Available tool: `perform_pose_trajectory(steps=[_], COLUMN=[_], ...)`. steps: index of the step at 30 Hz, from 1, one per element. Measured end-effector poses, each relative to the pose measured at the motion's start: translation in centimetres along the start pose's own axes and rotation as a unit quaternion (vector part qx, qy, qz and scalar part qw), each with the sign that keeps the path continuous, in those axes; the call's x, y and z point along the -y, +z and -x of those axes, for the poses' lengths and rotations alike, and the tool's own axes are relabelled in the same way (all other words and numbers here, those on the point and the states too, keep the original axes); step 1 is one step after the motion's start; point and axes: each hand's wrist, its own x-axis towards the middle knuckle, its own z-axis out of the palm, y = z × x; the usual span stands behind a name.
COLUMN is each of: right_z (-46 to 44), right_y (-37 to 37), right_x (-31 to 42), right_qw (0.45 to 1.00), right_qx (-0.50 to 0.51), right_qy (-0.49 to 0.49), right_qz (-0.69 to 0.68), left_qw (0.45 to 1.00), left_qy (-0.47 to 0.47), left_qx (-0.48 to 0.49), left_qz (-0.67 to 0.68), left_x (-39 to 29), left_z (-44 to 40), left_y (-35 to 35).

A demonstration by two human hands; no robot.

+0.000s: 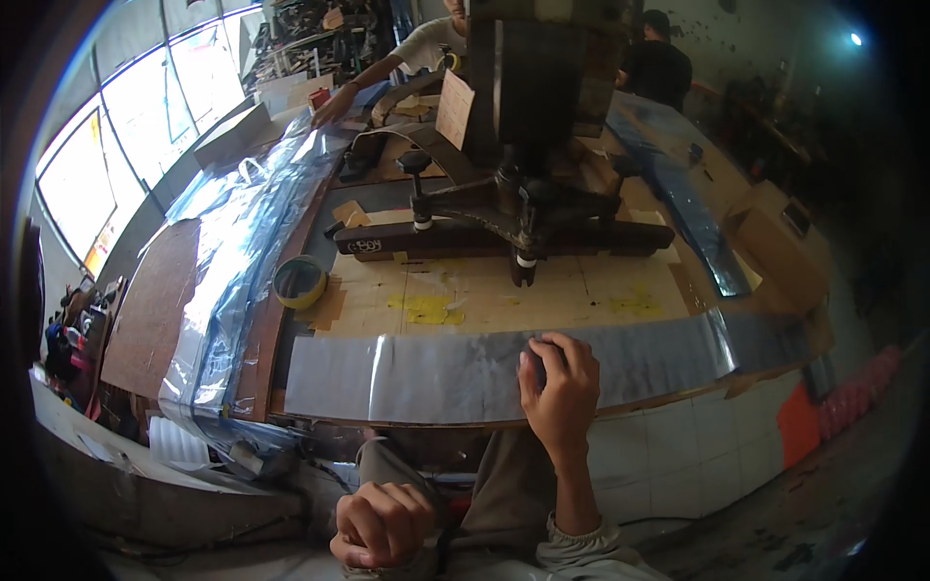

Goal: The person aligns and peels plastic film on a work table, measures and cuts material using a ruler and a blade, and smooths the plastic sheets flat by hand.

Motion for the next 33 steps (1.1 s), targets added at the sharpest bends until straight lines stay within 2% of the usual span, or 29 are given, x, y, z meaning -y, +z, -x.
perform_pose_trajectory(steps=[4, 8, 11, 12, 14, 15, 16, 17, 18, 19, 20, 21, 22, 23, 24, 25, 26, 27, 28, 29, 30, 31, 32, 33], right_z=[0.0, 0.1, 0.1, 0.1, 0.2, 0.2, 0.1, 0.2, 0.2, 0.2, 0.1, 0.2, 0.2, 0.2, 0.2, 0.1, 0.1, 0.0, -0.2, -0.2, -0.2, -0.1, -0.1, -0.3], right_y=[0.0, 0.0, 0.0, -0.1, -0.1, -0.2, -0.1, -0.1, -0.1, -0.2, -0.1, -0.1, 0.0, 0.2, 0.3, 0.3, 0.1, -0.2, -0.3, -0.3, -0.4, -0.3, -0.3, -0.5], right_x=[-0.2, -0.1, -0.2, -0.2, -0.3, -0.3, -0.3, -0.2, -0.2, -0.2, -0.2, -0.2, -0.1, -0.2, 0.0, 0.2, 0.3, 0.3, 0.4, 0.4, 0.3, 0.2, 0.1, 0.1], right_qw=[1.0, 1.0, 1.0, 1.0, 1.0, 1.0, 1.0, 1.0, 1.0, 1.0, 1.0, 1.0, 1.0, 1.0, 1.0, 1.0, 1.0, 1.0, 0.999, 0.999, 1.0, 0.999, 0.999, 0.999], right_qx=[0.003, 0.004, 0.005, 0.005, 0.008, 0.008, 0.007, 0.008, 0.009, 0.011, 0.01, 0.008, 0.006, -0.002, 0.0, -0.002, -0.009, -0.003, -0.003, -0.012, -0.016, -0.027, -0.033, -0.031], right_qy=[-0.006, -0.005, -0.008, -0.009, -0.013, -0.015, -0.015, -0.016, -0.017, -0.018, -0.018, -0.017, -0.015, -0.013, -0.01, -0.002, 0.008, 0.012, 0.016, 0.018, 0.012, 0.006, 0.0, 0.0], right_qz=[-0.005, -0.005, -0.006, -0.006, -0.007, -0.007, -0.009, -0.008, -0.007, -0.006, -0.005, -0.005, -0.004, -0.009, -0.016, -0.019, -0.017, -0.026, -0.03, -0.027, -0.019, -0.02, -0.025, -0.022], left_qw=[0.998, 0.997, 0.984, 0.965, 0.878, 0.784, 0.698, 0.62, 0.574, 0.527, 0.493, 0.478, 0.375, 0.352, 0.31, 0.265, 0.188, 0.149, 0.177, 0.247, 0.261, 0.206, 0.233, 0.187], left_qy=[-0.053, -0.056, -0.058, -0.054, -0.093, -0.183, -0.261, -0.288, -0.31, -0.405, -0.405, -0.344, -0.407, -0.361, -0.35, -0.315, -0.354, -0.411, -0.447, -0.41, -0.31, -0.444, -0.395, -0.373], left_qx=[-0.009, -0.003, 0.015, 0.041, 0.103, 0.173, 0.181, 0.19, 0.184, 0.152, 0.125, 0.178, 0.092, 0.076, 0.031, 0.013, 0.012, -0.017, -0.046, -0.062, -0.074, -0.137, -0.156, -0.166], left_qz=[-0.024, -0.058, -0.165, -0.255, -0.458, -0.567, -0.641, -0.705, -0.736, -0.731, -0.76, -0.788, -0.828, -0.86, -0.884, -0.911, -0.916, -0.899, -0.875, -0.876, -0.911, -0.861, -0.875, -0.894], left_x=[0.0, -0.6, -2.6, -4.0, -7.9, -10.9, -13.2, -14.7, -16.1, -17.9, -19.5, -21.0, -21.2, -22.1, -22.1, -23.0, -23.8, -25.0, -26.2, -28.4, -29.8, -28.3, -26.9, -25.4], left_z=[-0.3, -0.2, 0.1, -0.6, -1.5, -3.3, -4.6, -6.3, -7.6, -9.1, -10.6, -12.1, -14.3, -15.0, -15.9, -15.2, -15.0, -13.7, -12.7, -9.8, -6.1, -7.2, -7.0, -7.3], left_y=[0.3, 0.1, -0.5, -0.9, -1.7, -1.8, -1.6, -2.0, -3.2, -5.0, -7.6, -11.6, -13.9, -19.0, -22.6, -29.1, -34.2, -40.4, -44.5, -51.9, -60.2, -57.5, -54.6, -51.7])
